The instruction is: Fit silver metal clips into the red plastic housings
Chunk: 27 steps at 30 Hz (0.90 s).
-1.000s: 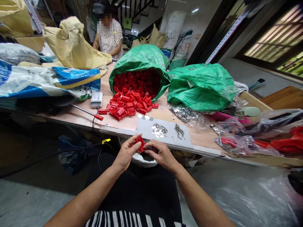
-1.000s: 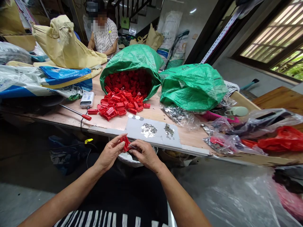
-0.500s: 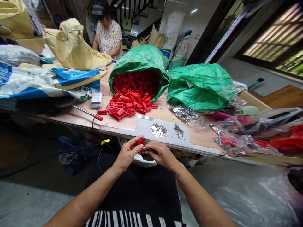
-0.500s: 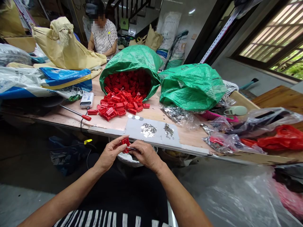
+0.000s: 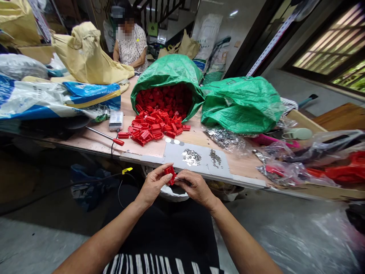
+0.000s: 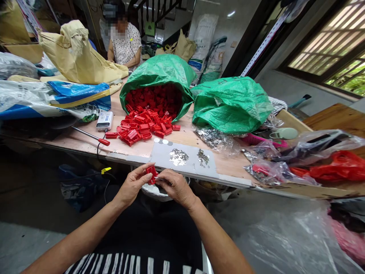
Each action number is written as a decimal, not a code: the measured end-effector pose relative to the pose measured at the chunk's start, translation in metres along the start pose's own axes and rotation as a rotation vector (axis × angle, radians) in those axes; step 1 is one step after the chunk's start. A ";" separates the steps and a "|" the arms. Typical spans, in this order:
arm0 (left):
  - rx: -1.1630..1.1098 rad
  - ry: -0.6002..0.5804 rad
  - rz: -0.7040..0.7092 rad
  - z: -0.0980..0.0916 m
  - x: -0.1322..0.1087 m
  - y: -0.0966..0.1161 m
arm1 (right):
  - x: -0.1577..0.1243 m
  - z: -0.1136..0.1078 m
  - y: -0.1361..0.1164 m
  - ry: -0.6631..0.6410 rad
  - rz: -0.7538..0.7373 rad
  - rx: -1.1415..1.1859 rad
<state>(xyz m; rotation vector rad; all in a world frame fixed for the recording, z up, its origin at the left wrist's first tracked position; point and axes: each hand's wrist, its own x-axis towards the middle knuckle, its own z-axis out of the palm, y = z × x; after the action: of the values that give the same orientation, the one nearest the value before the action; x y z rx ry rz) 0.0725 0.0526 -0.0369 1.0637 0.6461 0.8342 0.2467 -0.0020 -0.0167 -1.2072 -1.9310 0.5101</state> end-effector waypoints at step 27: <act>0.668 0.058 0.284 -0.019 0.060 -0.009 | 0.011 0.004 0.039 0.082 0.355 -0.240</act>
<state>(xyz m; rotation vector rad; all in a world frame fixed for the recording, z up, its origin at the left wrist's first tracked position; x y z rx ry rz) 0.0919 0.1106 -0.0557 1.7701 0.8646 0.9179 0.2625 0.0261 -0.0409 -1.7146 -1.7509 0.4088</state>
